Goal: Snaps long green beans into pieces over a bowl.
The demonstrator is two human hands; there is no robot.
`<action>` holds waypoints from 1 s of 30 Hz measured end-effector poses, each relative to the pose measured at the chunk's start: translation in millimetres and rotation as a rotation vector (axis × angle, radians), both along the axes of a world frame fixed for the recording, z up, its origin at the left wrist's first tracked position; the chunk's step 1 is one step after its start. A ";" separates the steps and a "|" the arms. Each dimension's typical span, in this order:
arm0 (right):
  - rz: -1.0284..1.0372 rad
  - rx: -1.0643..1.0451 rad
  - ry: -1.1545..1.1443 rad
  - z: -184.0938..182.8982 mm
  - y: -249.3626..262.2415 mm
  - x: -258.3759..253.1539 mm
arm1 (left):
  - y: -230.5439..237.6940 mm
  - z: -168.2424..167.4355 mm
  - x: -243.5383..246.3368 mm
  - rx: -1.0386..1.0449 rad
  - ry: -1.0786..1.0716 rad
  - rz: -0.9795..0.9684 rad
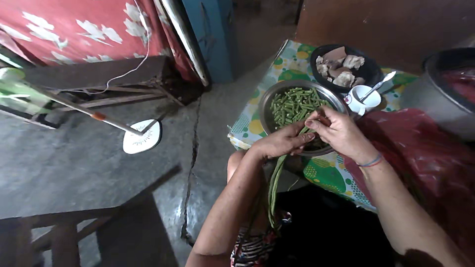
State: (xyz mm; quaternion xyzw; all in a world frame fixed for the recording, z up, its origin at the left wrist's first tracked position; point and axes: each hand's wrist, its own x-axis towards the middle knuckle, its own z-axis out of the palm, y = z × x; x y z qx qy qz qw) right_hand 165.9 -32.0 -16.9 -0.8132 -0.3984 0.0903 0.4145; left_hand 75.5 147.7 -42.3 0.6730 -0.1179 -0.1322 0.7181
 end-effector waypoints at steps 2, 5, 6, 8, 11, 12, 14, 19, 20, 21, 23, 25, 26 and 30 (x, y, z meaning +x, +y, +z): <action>-0.054 0.054 0.032 2.4 -5.6 7.5 | 0.8 -0.3 -1.3 0.028 0.001 0.003; -0.120 0.068 0.042 7.0 -10.8 17.9 | -0.8 -3.4 -0.1 0.094 -0.020 0.069; -0.128 0.050 0.020 7.2 -12.0 18.8 | -1.4 -4.5 1.0 0.106 -0.021 0.096; -0.126 0.029 -0.036 6.7 -16.0 17.2 | -1.4 -4.5 2.5 0.061 0.033 0.129; -0.045 0.027 -0.137 5.8 -20.4 5.8 | 2.4 -0.2 -0.3 -0.057 0.130 0.139; 0.010 0.007 -0.163 5.4 -20.9 0.2 | 2.8 1.0 -1.6 -0.091 0.150 0.131; 0.077 -0.048 -0.225 0.8 -20.8 -8.5 | 3.3 2.5 -2.8 -0.167 0.159 0.092; 0.094 -0.035 -0.257 -10.1 -19.3 -6.8 | 4.2 -1.4 -3.6 -0.309 0.088 0.021; 0.092 -0.022 -0.255 -10.1 -18.9 -7.5 | 3.7 -1.3 -4.0 -0.310 0.070 0.016; 0.080 -0.007 -0.261 -10.2 -17.9 -8.4 | 3.1 -0.9 -3.7 -0.299 0.052 0.014; 0.043 0.024 -0.250 -12.1 -15.6 -10.2 | 1.0 -1.8 -2.2 -0.244 -0.011 -0.001; 0.025 0.038 -0.173 -14.8 -14.4 -9.7 | -1.6 -2.6 -1.4 -0.158 -0.065 -0.008; 0.027 0.047 -0.098 -15.1 -14.2 -9.5 | -1.8 -2.8 -1.2 -0.116 -0.084 -0.006; 0.019 0.060 0.197 -8.8 -9.8 -12.8 | 0.3 -5.2 0.4 0.059 -0.164 -0.004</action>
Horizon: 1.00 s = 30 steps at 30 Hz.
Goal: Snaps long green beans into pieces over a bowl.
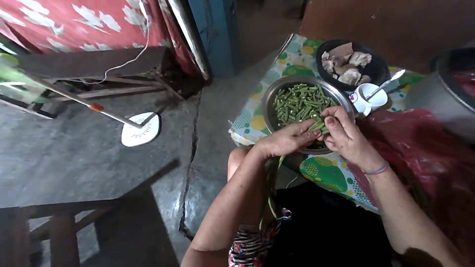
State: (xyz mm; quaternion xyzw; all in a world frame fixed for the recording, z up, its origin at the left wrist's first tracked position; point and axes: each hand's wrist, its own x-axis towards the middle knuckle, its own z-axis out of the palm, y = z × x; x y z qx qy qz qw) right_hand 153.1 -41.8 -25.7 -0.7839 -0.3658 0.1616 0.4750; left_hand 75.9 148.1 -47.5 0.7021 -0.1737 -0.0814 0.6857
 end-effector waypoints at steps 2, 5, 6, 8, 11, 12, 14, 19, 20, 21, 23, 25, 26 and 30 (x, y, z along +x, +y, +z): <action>-0.059 -0.058 0.034 2.6 3.9 0.0 | -0.6 -0.2 0.8 0.063 -0.039 -0.008; -0.119 -0.116 0.061 -3.0 7.7 10.3 | -9.9 3.8 -0.9 0.085 -0.077 -0.031; -0.124 -0.128 0.079 -3.2 7.9 12.7 | -12.0 4.0 0.5 0.088 -0.080 -0.024; -0.139 -0.142 0.104 -0.5 7.1 13.3 | -10.3 1.6 3.2 0.095 -0.058 0.023; -0.105 -0.063 0.006 1.2 4.0 10.2 | -2.7 -1.0 3.4 0.106 0.011 0.060; -0.066 -0.032 -0.045 1.3 2.9 9.2 | -1.9 -2.0 4.0 0.104 0.022 0.062; -0.025 -0.007 -0.132 1.4 3.5 6.8 | -3.1 -4.0 5.3 0.083 0.030 0.048; -0.100 0.071 -0.104 5.8 1.7 14.6 | -4.9 0.8 2.8 -0.007 0.114 0.062; -0.127 0.084 -0.085 7.4 -0.1 18.8 | -4.7 0.9 2.5 -0.010 0.127 0.074; -0.147 0.090 -0.067 9.1 -1.5 21.8 | -4.9 0.7 2.7 -0.010 0.129 0.080; -0.155 0.100 -0.066 9.4 -3.2 25.0 | -6.1 0.2 4.2 -0.015 0.131 0.082; -0.154 0.109 -0.071 8.0 -4.9 28.0 | -6.4 0.7 4.6 -0.020 0.144 0.077; -0.158 0.115 -0.061 7.7 -5.0 29.4 | -5.8 0.9 4.3 -0.019 0.147 0.078; -0.198 0.047 -0.159 8.3 -5.4 28.3 | -5.6 -1.7 2.5 -0.036 0.167 0.117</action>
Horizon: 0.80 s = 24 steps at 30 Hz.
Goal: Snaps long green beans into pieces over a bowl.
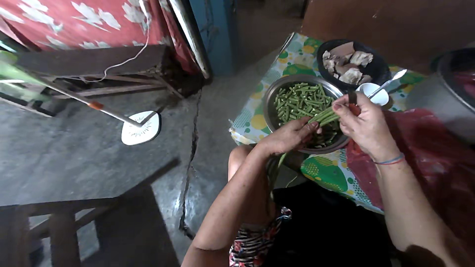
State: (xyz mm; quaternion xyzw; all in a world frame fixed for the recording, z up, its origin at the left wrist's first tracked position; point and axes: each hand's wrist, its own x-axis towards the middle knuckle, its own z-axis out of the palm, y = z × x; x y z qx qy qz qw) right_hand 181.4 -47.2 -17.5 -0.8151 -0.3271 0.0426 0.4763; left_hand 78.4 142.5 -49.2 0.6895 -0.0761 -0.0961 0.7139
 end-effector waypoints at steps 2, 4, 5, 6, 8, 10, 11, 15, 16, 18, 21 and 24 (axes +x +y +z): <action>-0.024 -0.043 -0.114 3.7 -3.2 -5.5 | 1.2 0.0 0.2 -0.012 0.021 0.037; 0.018 -0.049 -0.211 7.0 -6.3 -15.6 | 2.7 0.3 0.2 -0.046 0.038 0.043; 0.074 -0.064 -0.239 8.1 -6.6 -21.2 | 3.2 1.5 -0.3 -0.075 0.050 0.031; 0.133 -0.098 -0.258 7.2 -5.9 -26.1 | 3.4 3.2 -0.9 -0.108 0.058 0.012; 0.189 -0.173 -0.299 1.1 -4.0 -30.5 | 3.3 6.8 -1.9 -0.179 0.056 -0.041; 0.211 -0.195 -0.302 -4.3 -3.5 -27.4 | 3.7 7.0 -3.3 -0.244 0.034 -0.065; 0.225 -0.182 -0.290 -5.4 -2.9 -26.0 | 4.3 6.0 -4.0 -0.257 0.016 -0.071; 0.218 -0.111 -0.251 -8.2 0.2 -26.0 | 1.9 5.0 -3.9 -0.198 -0.066 -0.061; 0.194 -0.108 -0.236 -9.5 1.3 -26.5 | 0.6 5.6 -3.5 -0.143 -0.090 -0.053; 0.176 -0.104 -0.143 -12.2 1.8 -25.9 | -0.5 6.5 -3.6 0.003 -0.144 -0.039; 0.201 -0.115 0.069 -9.6 1.7 -25.7 | 1.0 1.7 -2.1 0.186 -0.259 -0.028; 0.100 -0.158 0.177 -5.5 5.7 -27.5 | -2.3 1.3 -2.2 0.287 -0.333 -0.047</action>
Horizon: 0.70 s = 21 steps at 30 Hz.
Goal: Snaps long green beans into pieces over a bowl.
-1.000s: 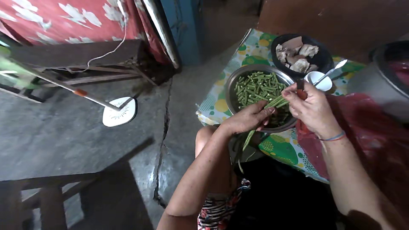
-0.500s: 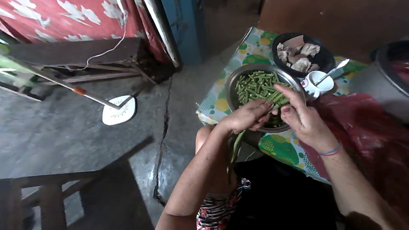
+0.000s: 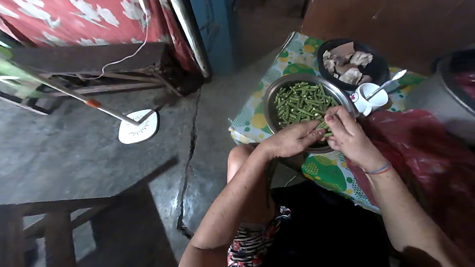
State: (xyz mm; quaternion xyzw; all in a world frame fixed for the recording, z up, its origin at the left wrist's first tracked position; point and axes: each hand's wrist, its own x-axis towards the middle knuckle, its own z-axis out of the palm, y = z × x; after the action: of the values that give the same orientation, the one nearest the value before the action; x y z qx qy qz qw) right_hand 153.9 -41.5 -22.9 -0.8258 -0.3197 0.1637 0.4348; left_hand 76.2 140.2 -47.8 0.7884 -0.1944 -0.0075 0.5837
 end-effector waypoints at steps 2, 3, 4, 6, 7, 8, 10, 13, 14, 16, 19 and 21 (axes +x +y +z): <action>-0.081 -0.024 0.077 0.2 2.1 3.4 | -9.4 1.3 -1.2 -0.031 -0.031 -0.010; -0.105 -0.005 0.132 -2.1 2.7 5.9 | -13.6 1.8 -0.8 -0.061 -0.038 -0.008; -0.117 0.025 0.186 -3.0 2.7 7.1 | -15.7 1.6 0.2 -0.089 -0.027 -0.001; -0.123 0.075 0.208 -3.5 2.1 9.9 | -13.5 -0.3 2.6 -0.130 0.023 0.004; -0.112 0.078 0.182 -2.2 0.4 10.8 | -11.4 -1.9 3.3 -0.148 0.051 0.001; -0.082 0.081 0.143 -0.3 -1.7 11.5 | -10.0 -3.8 4.4 -0.168 0.074 -0.003; 0.020 0.121 0.044 2.1 -4.4 11.5 | -9.5 -5.4 6.1 -0.186 0.109 -0.008; 0.084 0.130 -0.099 1.9 -7.0 10.5 | -11.2 -2.7 5.9 -0.202 0.179 -0.028; 0.072 0.132 -0.122 1.5 -7.4 10.7 | -11.1 -1.9 5.5 -0.217 0.213 -0.038; 0.033 0.165 -0.133 1.1 -8.9 12.6 | -9.9 0.6 4.5 -0.271 0.301 -0.072; -0.023 0.251 -0.089 6.8 -13.0 19.9 | -9.4 1.5 3.4 -0.315 0.345 -0.072; -0.049 0.269 0.011 10.2 -13.8 22.5 | -10.0 -0.2 4.0 -0.304 0.311 -0.018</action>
State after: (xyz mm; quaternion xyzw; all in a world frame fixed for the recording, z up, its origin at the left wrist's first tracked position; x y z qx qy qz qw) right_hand 176.4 -55.4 -12.8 -0.7668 -0.3161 0.1130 0.5471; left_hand 80.2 130.2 -48.1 0.6789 -0.1081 -0.1050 0.7186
